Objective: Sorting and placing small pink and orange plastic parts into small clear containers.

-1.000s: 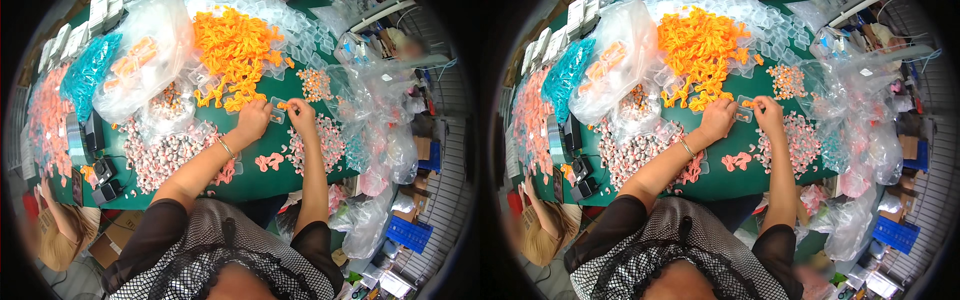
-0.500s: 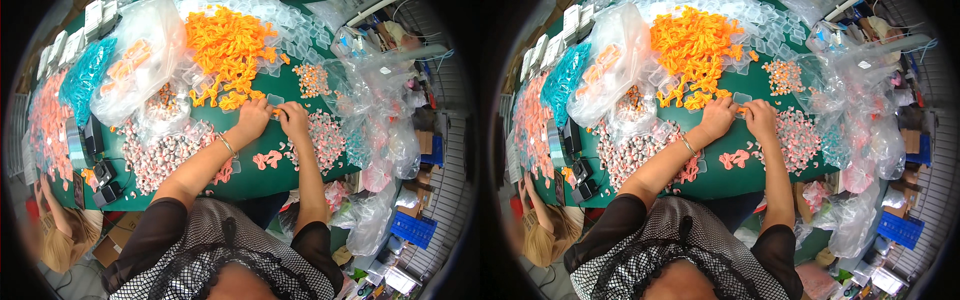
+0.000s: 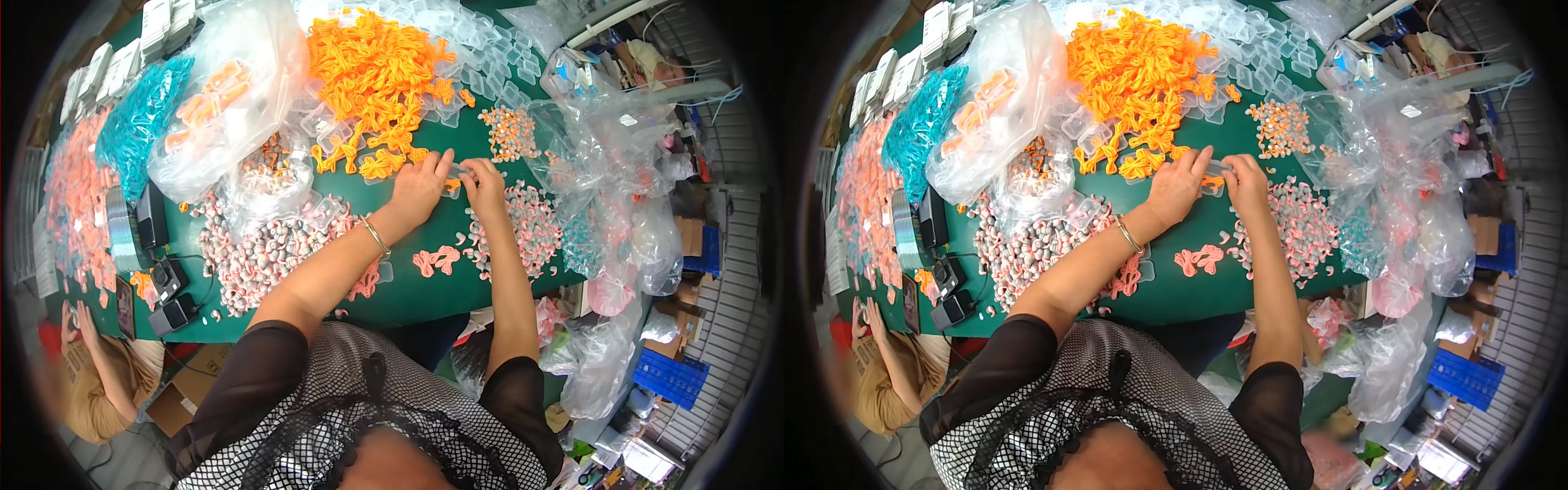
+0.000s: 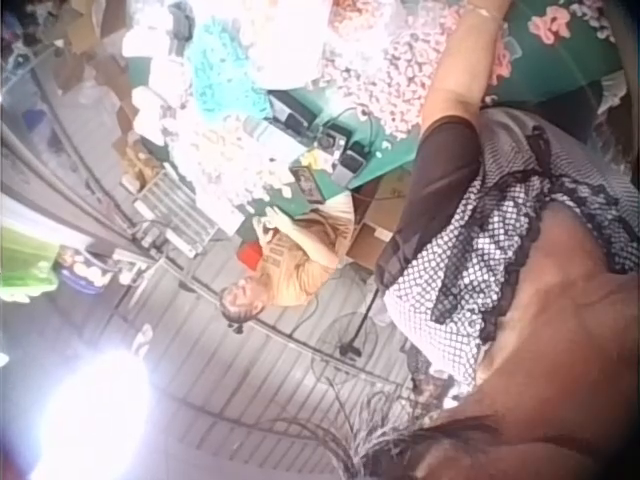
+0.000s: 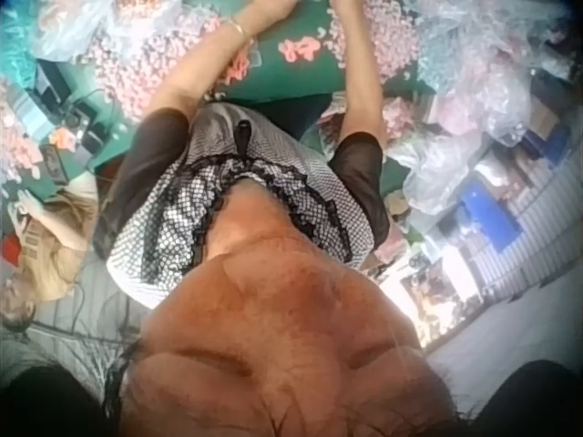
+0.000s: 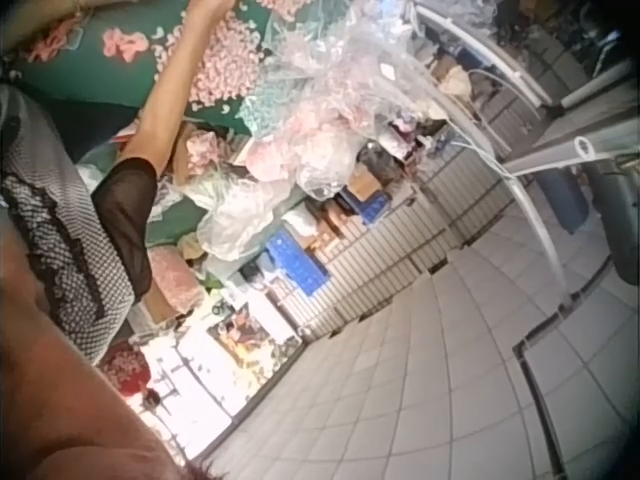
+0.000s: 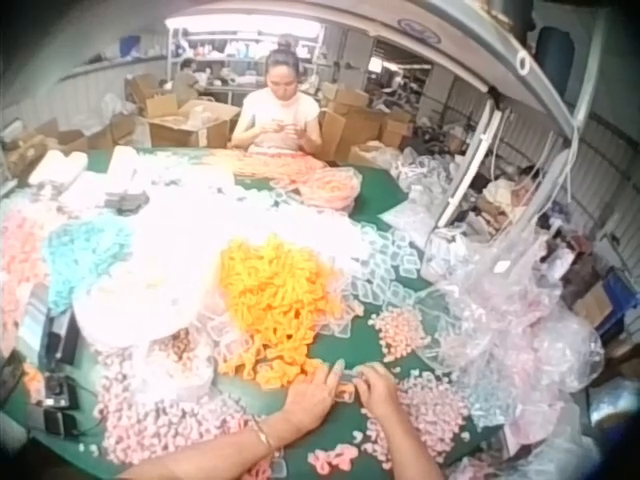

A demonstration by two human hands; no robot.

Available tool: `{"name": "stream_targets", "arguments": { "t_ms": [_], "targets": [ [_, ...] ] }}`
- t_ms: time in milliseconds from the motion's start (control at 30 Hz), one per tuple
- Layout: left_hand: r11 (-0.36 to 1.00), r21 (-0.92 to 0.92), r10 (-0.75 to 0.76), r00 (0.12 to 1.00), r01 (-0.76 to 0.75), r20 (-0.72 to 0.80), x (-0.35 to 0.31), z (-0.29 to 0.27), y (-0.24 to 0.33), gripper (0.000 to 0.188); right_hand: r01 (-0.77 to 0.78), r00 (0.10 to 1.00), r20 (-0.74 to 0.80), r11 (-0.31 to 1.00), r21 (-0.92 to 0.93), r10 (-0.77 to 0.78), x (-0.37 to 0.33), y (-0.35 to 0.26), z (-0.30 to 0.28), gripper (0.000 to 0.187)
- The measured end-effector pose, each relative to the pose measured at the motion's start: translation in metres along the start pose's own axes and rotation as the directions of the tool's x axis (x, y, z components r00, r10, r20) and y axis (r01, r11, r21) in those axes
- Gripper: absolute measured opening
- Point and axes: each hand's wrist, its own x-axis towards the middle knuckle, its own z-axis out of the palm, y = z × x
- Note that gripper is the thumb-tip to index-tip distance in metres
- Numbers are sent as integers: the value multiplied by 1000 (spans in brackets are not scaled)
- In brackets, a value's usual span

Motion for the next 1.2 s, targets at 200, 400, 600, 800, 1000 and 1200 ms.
{"name": "stream_targets", "arguments": {
  "t_ms": [200,400,600,800,1000,1200],
  "targets": [
    [992,-35,126,991,-125,43,3,-2,-4,52,-21,998,56,996,82,17,-9,-7,-12,22],
    [977,-27,212,976,-211,54,4,1,-11,26,100,987,131,995,-19,-97,-19,-19,-15,27],
    [976,-188,130,988,-113,82,10,-6,-11,17,138,990,46,989,-61,-135,-18,-24,-5,29],
    [879,-444,226,972,-176,63,-3,-52,-17,13,-6,983,182,995,98,-12,-19,-63,-24,25],
    [920,-349,123,976,-181,-181,-25,-123,-25,25,24,988,136,951,309,-69,-7,-106,-10,26],
    [977,113,-67,770,179,-634,-28,-249,-142,18,-181,980,124,951,251,154,-8,-72,27,16]
  ]
}}
